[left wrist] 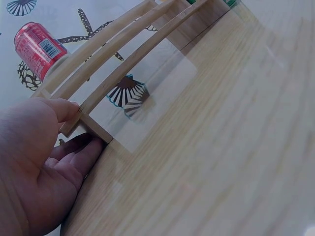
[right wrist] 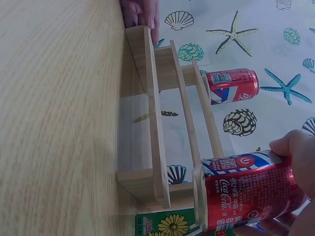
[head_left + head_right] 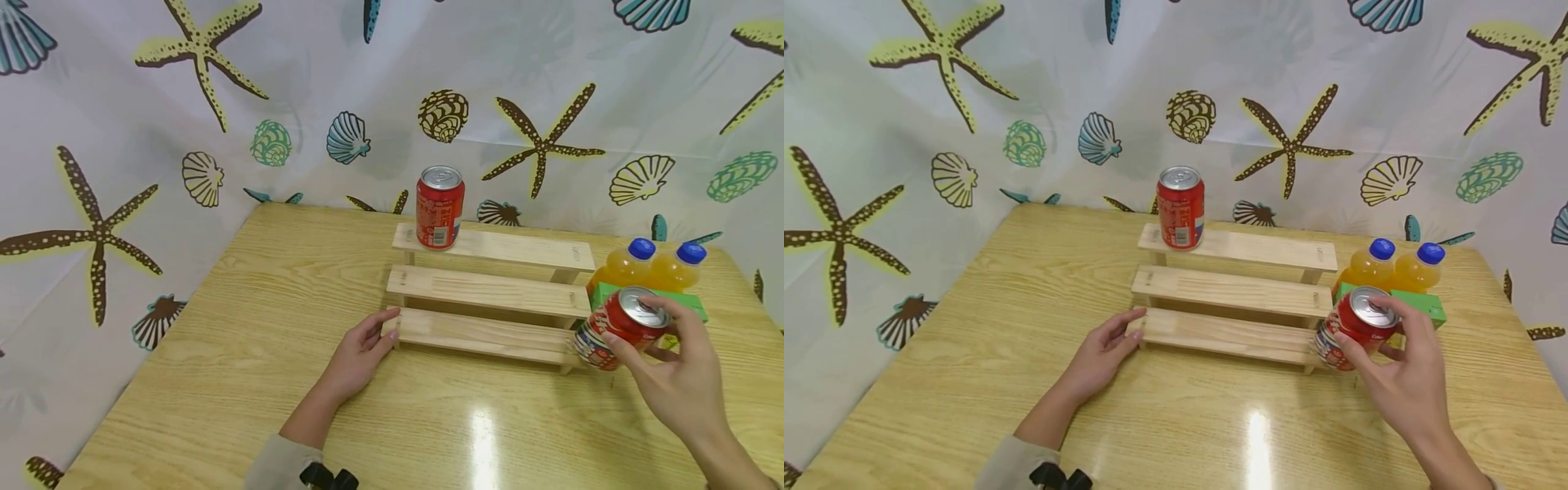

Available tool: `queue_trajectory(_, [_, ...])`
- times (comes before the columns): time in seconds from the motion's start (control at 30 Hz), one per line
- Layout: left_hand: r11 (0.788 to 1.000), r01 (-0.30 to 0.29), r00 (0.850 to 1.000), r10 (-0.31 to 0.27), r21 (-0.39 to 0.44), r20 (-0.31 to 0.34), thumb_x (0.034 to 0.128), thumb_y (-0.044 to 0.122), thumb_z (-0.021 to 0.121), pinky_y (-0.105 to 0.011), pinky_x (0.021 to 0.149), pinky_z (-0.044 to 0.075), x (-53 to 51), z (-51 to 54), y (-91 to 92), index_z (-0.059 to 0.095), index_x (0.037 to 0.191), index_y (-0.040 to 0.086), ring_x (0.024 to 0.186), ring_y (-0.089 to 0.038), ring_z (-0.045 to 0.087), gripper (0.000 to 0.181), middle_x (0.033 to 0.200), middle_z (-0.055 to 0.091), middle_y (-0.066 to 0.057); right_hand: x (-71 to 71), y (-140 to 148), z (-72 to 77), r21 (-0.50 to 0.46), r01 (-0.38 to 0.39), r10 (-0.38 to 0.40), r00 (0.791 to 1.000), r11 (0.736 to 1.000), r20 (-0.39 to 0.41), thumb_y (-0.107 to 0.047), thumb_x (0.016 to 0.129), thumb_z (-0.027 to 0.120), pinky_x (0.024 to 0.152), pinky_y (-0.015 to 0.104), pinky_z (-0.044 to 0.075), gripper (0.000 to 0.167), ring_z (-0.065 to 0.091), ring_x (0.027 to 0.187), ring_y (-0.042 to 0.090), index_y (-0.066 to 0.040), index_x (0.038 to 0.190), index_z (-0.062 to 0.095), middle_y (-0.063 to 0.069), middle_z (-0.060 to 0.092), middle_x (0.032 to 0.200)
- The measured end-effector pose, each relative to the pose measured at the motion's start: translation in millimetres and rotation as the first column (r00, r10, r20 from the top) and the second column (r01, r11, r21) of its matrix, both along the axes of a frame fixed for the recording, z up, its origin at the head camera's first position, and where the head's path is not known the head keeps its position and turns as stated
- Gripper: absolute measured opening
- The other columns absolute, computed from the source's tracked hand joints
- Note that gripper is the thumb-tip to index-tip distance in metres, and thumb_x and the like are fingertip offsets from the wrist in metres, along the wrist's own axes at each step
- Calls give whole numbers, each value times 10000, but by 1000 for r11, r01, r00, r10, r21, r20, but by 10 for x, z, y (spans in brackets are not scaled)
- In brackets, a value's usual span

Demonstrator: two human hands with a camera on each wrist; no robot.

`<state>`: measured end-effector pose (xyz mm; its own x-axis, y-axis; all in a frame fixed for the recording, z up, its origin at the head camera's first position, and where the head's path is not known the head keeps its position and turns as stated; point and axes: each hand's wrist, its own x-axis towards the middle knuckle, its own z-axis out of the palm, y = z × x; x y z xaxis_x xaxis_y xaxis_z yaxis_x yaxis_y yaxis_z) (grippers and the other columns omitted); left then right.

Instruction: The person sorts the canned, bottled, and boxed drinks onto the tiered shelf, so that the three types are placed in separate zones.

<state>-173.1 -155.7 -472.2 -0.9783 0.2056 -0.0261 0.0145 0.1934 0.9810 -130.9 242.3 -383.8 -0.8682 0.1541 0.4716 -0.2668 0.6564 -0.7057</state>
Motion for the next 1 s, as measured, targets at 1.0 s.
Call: queue_trajectory(1.0, [1000,-2,1000,2,-5,13,1037,255,566,-379,1148,404,-10,-13,12,506,1454,215,1514,-236,267,422,1594,369,-55,-132,-130,157,-5,-40,40,999,999,-13,4,781,830,642,22,482,654,511,936,-17,-40,1364,537,-117,497,1237])
